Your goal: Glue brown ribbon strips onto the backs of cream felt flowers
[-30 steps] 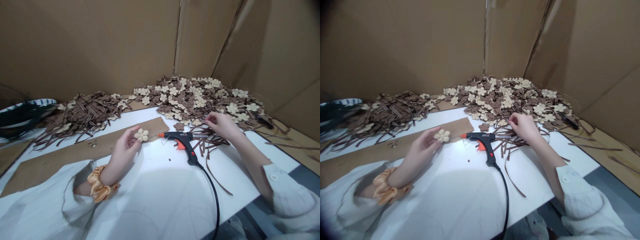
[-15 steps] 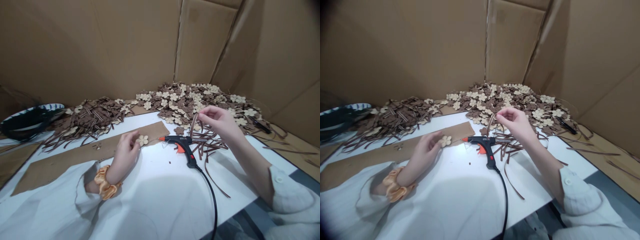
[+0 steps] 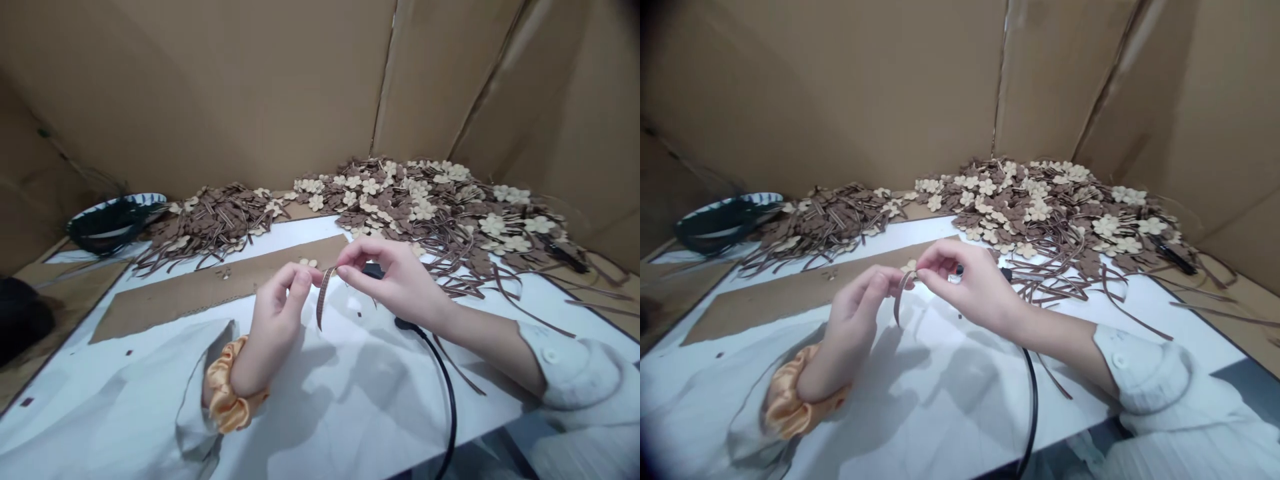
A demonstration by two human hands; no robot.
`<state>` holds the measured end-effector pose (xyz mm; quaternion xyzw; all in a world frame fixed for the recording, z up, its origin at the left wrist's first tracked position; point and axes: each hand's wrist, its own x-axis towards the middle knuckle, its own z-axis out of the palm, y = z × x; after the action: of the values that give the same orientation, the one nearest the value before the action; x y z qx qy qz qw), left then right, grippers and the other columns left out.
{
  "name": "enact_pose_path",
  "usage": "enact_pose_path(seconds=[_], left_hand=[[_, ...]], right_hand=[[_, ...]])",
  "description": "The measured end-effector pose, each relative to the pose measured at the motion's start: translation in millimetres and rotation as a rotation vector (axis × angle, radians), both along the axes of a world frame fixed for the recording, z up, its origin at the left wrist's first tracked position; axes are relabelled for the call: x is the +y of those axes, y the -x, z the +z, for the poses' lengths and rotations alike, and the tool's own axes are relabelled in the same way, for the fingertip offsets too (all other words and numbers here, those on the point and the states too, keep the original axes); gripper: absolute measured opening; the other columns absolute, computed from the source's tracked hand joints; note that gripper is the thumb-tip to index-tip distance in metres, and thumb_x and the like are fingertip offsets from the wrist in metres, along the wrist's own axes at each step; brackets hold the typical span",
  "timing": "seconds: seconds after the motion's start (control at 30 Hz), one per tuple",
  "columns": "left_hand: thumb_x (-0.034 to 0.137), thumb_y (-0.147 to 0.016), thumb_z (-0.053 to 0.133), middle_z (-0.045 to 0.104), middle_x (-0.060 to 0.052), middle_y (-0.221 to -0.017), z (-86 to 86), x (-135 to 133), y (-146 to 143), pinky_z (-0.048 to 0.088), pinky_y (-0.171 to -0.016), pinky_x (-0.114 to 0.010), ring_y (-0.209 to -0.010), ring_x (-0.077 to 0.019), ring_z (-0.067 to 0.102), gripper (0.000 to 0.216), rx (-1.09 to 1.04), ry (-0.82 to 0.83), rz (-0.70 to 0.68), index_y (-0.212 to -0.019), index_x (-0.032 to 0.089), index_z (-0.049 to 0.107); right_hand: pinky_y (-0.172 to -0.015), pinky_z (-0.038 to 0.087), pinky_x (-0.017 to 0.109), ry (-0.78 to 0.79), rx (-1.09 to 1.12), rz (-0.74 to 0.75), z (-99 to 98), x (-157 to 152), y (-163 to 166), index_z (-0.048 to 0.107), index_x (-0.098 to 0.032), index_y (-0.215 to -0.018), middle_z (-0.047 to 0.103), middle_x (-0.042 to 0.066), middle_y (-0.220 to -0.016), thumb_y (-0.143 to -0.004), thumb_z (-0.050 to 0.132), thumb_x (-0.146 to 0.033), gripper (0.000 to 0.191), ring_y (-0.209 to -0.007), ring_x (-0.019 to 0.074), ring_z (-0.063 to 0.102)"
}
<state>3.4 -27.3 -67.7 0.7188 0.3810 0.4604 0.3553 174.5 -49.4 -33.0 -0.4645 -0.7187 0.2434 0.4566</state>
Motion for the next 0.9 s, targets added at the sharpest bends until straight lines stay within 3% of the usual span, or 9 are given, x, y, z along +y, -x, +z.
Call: enact_pose_path(seconds=[0.23,0.57,0.73,0.83,0.9], left_hand=[[0.029,-0.085,0.051,0.055,0.003,-0.067,8.6,-12,-1,0.039,-0.063,-0.024,-0.062,-0.0115,0.048,0.017,0.003,0.055,0.011,-0.073,0.018,0.055],[0.032,-0.081,0.054,0.062,0.000,-0.070,6.5,-10,-2,0.041,-0.065,-0.026,-0.067,-0.0146,0.054,0.018,0.038,0.128,0.076,-0.070,0.019,0.057],[0.028,-0.086,0.046,0.067,-0.002,-0.071,6.6,-10,1,0.046,-0.067,-0.027,-0.070,-0.0158,0.057,0.021,-0.238,0.231,-0.108,-0.101,0.020,0.058],[0.024,-0.087,0.042,0.071,-0.005,-0.096,9.8,-11,5,0.047,-0.079,-0.031,-0.090,-0.0189,0.061,0.033,-0.280,0.192,-0.216,-0.119,0.022,0.053],[0.020,-0.086,0.044,0.065,-0.004,-0.114,12.1,-12,5,0.046,-0.087,-0.031,-0.106,-0.0198,0.058,0.038,-0.231,0.136,-0.204,-0.123,0.026,0.049]], right_hand=[[-0.063,0.045,0.018,-0.012,0.060,0.009,-7.9,0,9,0.061,-0.014,-0.079,0.064,-0.001,-0.074,-0.076,0.057,-0.009,0.007,-0.068,0.0081,0.057],[-0.061,0.044,0.022,0.405,0.359,0.105,-11.0,3,8,0.060,-0.016,-0.076,0.062,0.000,-0.072,-0.074,0.062,-0.018,0.004,-0.067,0.0104,0.058],[-0.062,0.044,0.023,0.557,0.395,0.178,-14.0,6,4,0.058,-0.016,-0.076,0.061,-0.001,-0.070,-0.070,0.065,-0.017,0.009,-0.066,0.0108,0.058],[-0.064,0.043,0.023,0.608,0.390,0.191,-13.8,6,4,0.059,-0.016,-0.076,0.062,0.000,-0.075,-0.071,0.066,-0.019,0.009,-0.071,0.0115,0.057],[-0.063,0.042,0.023,0.618,0.386,0.176,-12.2,5,4,0.060,-0.016,-0.075,0.062,-0.001,-0.074,-0.072,0.064,-0.020,0.007,-0.069,0.0106,0.056]])
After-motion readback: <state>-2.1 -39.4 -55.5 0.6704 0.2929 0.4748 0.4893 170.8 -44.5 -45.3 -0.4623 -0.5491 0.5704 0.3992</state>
